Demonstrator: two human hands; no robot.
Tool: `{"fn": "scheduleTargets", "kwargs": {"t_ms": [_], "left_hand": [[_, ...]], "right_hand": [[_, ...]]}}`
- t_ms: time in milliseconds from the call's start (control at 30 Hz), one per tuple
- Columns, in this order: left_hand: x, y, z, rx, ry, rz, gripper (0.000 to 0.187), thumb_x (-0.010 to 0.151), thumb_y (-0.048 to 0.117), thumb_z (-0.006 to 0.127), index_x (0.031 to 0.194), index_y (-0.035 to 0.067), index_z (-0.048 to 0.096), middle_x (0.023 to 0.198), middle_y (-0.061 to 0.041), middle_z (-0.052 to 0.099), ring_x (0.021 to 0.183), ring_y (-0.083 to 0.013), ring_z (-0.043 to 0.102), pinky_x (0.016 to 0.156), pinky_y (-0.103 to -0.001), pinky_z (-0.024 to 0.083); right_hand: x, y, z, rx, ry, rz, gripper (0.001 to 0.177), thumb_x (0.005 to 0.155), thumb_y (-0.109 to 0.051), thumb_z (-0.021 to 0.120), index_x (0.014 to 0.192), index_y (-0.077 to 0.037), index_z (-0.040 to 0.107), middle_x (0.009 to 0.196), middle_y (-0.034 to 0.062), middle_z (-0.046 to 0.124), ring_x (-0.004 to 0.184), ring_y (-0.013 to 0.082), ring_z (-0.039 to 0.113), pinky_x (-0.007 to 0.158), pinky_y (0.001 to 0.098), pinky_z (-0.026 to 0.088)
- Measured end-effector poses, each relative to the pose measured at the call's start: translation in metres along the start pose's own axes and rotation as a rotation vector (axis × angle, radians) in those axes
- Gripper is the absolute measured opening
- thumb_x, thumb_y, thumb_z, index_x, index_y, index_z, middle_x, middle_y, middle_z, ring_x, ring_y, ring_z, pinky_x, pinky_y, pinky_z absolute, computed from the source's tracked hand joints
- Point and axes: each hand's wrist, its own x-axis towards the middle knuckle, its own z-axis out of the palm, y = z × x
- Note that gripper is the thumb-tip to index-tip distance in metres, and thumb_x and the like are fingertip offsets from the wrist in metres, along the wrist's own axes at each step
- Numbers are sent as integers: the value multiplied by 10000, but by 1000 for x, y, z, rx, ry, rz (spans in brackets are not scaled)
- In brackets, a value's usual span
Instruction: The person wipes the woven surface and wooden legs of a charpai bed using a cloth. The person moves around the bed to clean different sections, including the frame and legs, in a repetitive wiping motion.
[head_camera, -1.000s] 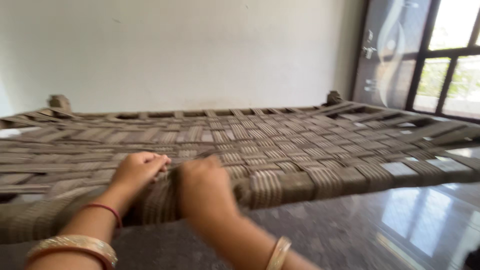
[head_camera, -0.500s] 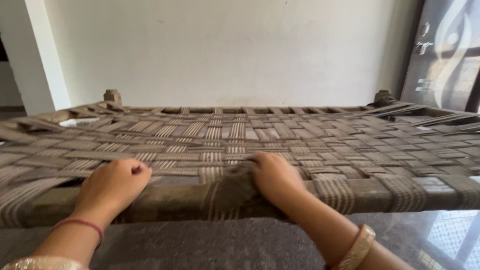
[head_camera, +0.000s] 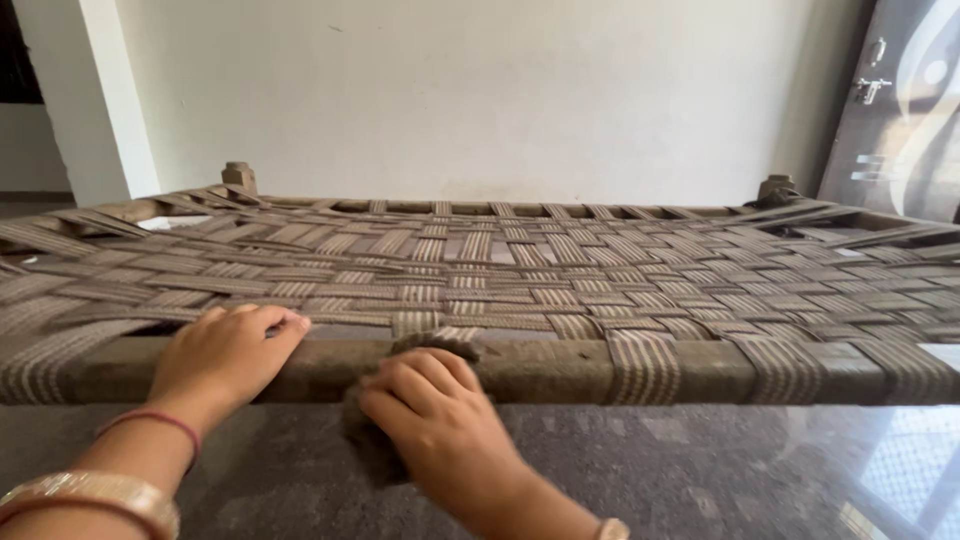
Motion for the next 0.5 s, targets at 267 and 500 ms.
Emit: {"fn": "scheduleTargets", "kwargs": {"t_ms": [267, 500], "left_hand": [[-46, 1, 39, 157, 535, 198, 529, 1017, 423, 308, 1332, 170, 650, 1408, -122, 568, 1342, -330, 444, 1122, -550, 276], [-91, 141, 56, -318, 683, 647, 316, 1019, 321, 519, 1161, 131, 727, 1276, -132, 679, 1301, -321, 548, 1100, -534, 335]], "right_hand": [[-136, 45, -69, -259, 209, 431, 155, 811, -102, 733, 956, -138, 775, 1056, 7, 760, 1082, 190, 697, 1067, 451, 420], [-138, 60, -120, -304, 790, 811, 169, 1039, -74, 632, 1171, 11, 694, 1208, 132, 641, 1166, 286, 605, 1043, 380, 472]]}}
